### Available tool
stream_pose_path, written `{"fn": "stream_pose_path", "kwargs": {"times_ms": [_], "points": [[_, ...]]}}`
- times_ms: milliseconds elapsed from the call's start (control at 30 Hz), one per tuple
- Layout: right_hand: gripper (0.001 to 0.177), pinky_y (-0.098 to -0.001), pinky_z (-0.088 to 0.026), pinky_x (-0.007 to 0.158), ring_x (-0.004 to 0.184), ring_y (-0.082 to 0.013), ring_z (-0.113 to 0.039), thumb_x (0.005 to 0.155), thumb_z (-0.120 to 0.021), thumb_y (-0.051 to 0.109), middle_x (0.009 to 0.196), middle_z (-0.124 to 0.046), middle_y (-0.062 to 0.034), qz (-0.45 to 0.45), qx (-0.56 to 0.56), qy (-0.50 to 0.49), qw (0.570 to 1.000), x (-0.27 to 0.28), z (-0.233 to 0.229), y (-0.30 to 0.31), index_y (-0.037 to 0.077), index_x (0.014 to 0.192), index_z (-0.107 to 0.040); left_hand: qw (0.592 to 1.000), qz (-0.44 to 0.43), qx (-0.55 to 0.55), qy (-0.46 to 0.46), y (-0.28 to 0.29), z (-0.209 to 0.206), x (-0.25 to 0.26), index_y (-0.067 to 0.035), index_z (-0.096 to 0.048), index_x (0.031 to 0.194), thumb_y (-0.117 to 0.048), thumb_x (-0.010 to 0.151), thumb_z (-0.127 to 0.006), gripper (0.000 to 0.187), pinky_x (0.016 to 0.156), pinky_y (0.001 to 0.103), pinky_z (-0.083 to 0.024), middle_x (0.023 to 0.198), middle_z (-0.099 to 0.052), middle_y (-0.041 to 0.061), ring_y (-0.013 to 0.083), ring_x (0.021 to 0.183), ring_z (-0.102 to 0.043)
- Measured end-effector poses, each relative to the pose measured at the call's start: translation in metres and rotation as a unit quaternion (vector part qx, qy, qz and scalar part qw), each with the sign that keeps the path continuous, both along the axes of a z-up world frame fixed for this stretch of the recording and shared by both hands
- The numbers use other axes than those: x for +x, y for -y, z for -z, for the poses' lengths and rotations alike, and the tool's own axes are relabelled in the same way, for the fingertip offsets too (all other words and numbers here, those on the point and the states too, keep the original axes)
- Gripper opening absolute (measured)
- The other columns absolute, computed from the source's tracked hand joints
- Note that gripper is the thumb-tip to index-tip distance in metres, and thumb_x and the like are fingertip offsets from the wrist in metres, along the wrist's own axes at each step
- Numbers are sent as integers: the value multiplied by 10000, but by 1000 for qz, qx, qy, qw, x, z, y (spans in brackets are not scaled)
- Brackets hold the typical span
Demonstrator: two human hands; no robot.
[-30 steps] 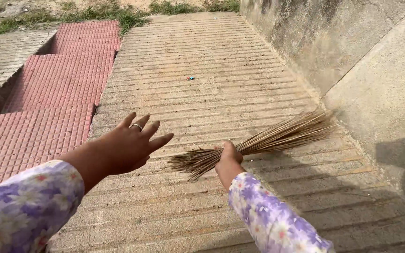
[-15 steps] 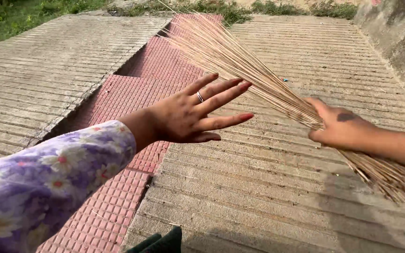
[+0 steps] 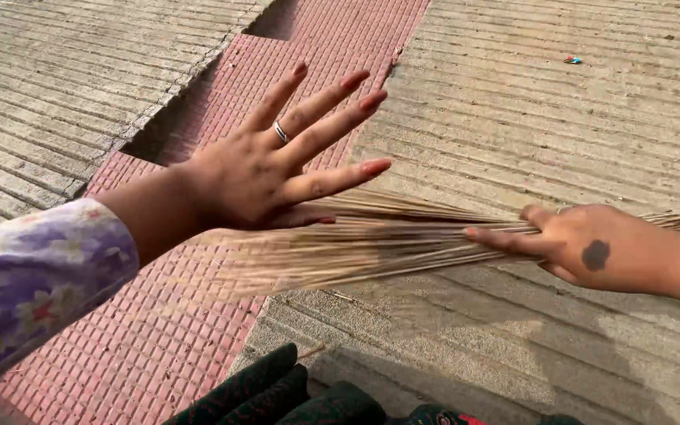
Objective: Shaking and striking a bundle of broom material against concrete stairs to clean it.
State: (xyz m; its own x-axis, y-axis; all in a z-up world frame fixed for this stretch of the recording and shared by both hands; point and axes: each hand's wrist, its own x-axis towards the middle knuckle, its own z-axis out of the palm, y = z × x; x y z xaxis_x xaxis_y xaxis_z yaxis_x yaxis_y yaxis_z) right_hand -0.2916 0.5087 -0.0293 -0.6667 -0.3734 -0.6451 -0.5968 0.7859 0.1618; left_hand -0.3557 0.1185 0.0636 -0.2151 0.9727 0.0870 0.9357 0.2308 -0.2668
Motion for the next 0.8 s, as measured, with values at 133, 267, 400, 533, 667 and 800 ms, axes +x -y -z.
{"fn": "stream_pose_path", "kwargs": {"times_ms": [133, 267, 400, 533, 667, 800], "points": [[865, -184, -575, 491, 457, -53, -569, 1011, -424, 78, 1218, -554, -210, -135, -124, 14, 983, -32, 74, -106, 578, 1599, -34, 999, 23, 41, 14, 8, 26, 31, -361, -38, 1655, -674, 1058, -327, 734, 1290, 648, -4, 1733, -20, 155, 354, 1617, -45], [833, -221, -593, 502, 539, -65, -582, 1057, -470, 175, 1019, -617, -86, 95, 154, -78, 980, -145, 116, -221, 570, 1590, 33, 1000, -25, -5, 13, 24, 32, 21, -345, -36, 1631, -672, 1032, -328, 742, 1217, 665, 28, 1706, -14, 156, 368, 1571, -8], [851, -255, -573, 510, 548, -106, -557, 1021, -516, 221, 933, -599, -79, 121, 24, -106, 987, -103, 16, -135, 504, 1620, 18, 991, -132, -36, -9, 30, 31, 0, -296, -31, 1634, -638, 1028, -339, 762, 1202, 683, 44, 1701, -4, 163, 376, 1554, 24], [874, -281, -561, 515, 554, -138, -542, 994, -549, 259, 869, -586, -75, 148, -67, -140, 977, -53, -31, -6, 456, 1642, 3, 989, -143, -44, -13, 23, 37, -15, -280, -24, 1632, -612, 1017, -337, 765, 1202, 694, 39, 1702, -2, 178, 375, 1559, 30], [839, -284, -616, 567, 588, -145, -591, 1025, -376, 54, 924, -570, -127, -66, -124, -105, 985, -72, -13, 41, 575, 1610, -76, 987, -130, -82, -37, 25, 43, -21, -308, -48, 1616, -618, 993, -333, 752, 1189, 693, -18, 1687, -36, 153, 356, 1545, -11], [761, -272, -639, 627, 672, -160, -651, 1083, -339, 34, 1239, -509, -295, -27, 89, -135, 987, -101, -37, 39, 464, 1658, -84, 988, -127, -74, -49, 38, 44, -22, -304, -76, 1603, -611, 967, -333, 752, 1173, 709, -50, 1668, -79, 149, 361, 1530, -66]]}}
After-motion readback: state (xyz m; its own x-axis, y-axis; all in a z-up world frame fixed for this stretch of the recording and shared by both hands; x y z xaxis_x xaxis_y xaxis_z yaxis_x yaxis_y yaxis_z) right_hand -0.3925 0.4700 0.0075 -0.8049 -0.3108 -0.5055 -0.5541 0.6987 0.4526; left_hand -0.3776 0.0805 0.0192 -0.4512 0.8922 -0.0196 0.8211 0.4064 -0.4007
